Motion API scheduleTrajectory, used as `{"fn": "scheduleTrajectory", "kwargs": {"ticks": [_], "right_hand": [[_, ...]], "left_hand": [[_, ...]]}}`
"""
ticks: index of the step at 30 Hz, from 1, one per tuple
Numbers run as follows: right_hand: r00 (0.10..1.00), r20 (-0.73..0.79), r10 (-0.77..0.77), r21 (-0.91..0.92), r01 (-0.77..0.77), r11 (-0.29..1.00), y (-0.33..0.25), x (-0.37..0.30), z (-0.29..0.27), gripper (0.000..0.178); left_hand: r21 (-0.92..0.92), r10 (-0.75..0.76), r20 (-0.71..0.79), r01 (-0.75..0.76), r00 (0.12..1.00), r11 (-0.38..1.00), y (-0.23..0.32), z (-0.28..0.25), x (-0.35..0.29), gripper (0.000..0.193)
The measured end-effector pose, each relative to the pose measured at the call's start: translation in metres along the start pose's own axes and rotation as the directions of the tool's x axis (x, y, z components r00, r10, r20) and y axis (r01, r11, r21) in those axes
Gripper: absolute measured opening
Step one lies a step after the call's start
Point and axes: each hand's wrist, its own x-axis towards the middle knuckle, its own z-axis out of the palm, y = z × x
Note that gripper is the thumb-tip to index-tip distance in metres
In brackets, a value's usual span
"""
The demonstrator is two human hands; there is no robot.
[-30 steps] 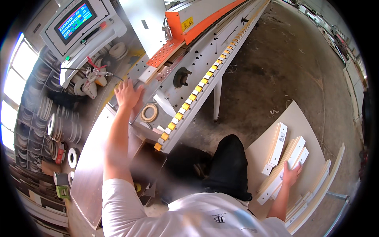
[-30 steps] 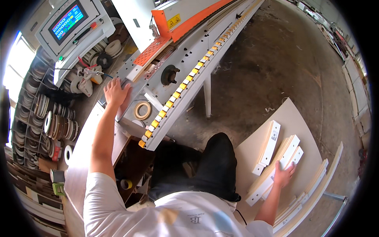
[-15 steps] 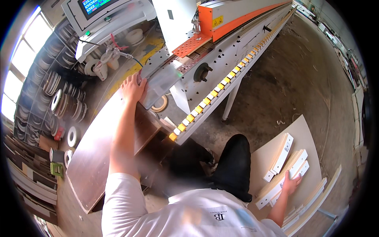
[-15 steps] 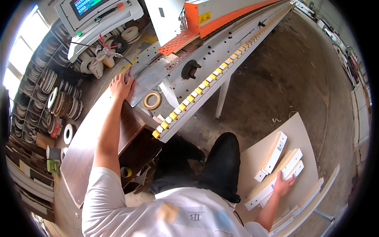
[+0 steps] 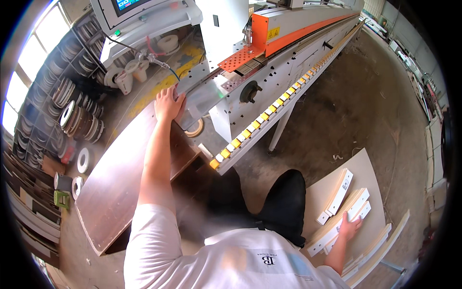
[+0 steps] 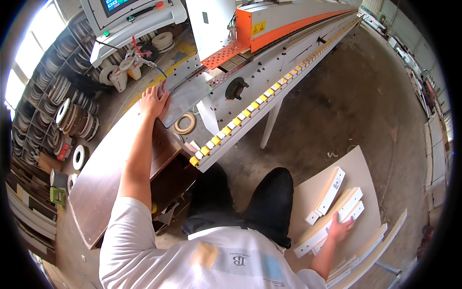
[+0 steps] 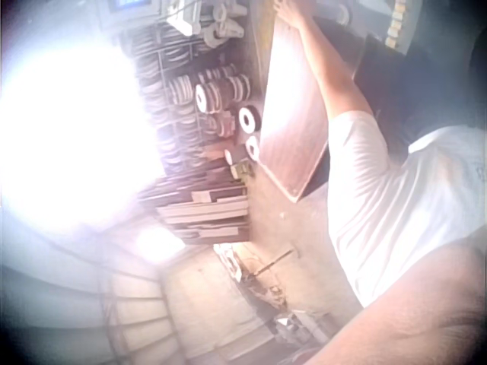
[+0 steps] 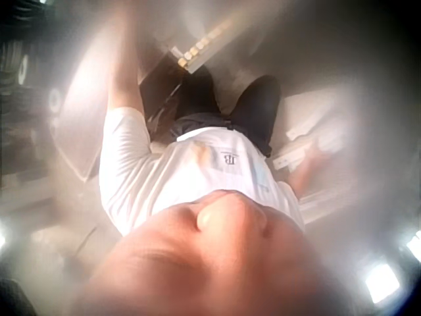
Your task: The person feeds long, thin white wooden strips into a machine with a conveyor belt and digital display. The person then retrieves the processed strips and stacks them on a nearby surface. The task involves repetitive handling of the wood pieces and operating the machine controls.
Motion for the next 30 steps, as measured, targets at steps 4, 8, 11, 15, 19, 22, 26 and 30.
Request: {"fn": "scheduleTrajectory", "kwargs": {"ticks": [4, 8, 11, 15, 19, 22, 26, 30], "right_hand": [[0.998, 0.055, 0.006, 0.005, -0.006, 1.000, -0.009, -0.006, -0.013, 0.103], [1.000, 0.006, -0.011, 0.056, 0.010, 0.998, 0.005, 0.002, 0.003, 0.102], [1.000, 0.015, -0.023, 0.100, 0.021, 0.995, 0.004, -0.001, 0.008, 0.102], [0.999, 0.032, -0.019, 0.021, 0.018, 1.000, -0.002, -0.002, 0.002, 0.102], [1.000, 0.020, -0.014, 0.045, 0.013, 0.999, 0.007, 0.002, 0.006, 0.102], [1.000, 0.023, -0.018, 0.068, 0.016, 0.998, 0.005, 0.000, 0.005, 0.102], [1.000, 0.011, -0.024, 0.074, 0.023, 0.997, 0.009, 0.003, 0.011, 0.102], [1.000, 0.029, -0.001, 0.040, 0.000, 0.999, 0.002, 0.000, 0.004, 0.102]], "left_hand": [[0.003, -0.004, 0.026, 0.004, 1.000, 1.000, -0.003, -0.002, 0.000, 0.064], [-0.016, -0.001, 0.005, 0.001, 1.000, 1.000, -0.002, 0.003, 0.000, 0.064], [-0.004, 0.012, 0.004, -0.012, 1.000, 1.000, -0.010, 0.003, 0.003, 0.063], [0.015, 0.035, 0.023, -0.035, 0.999, 0.999, -0.011, 0.000, 0.005, 0.063], [-0.016, 0.003, 0.011, -0.002, 1.000, 1.000, -0.003, 0.001, -0.001, 0.061], [-0.019, 0.009, 0.005, -0.009, 1.000, 1.000, -0.005, 0.001, -0.002, 0.060], [-0.024, 0.026, -0.006, -0.026, 1.000, 0.999, -0.008, 0.003, 0.001, 0.060], [-0.022, 0.023, -0.009, -0.023, 1.000, 0.999, -0.008, 0.004, 0.001, 0.059]]}}
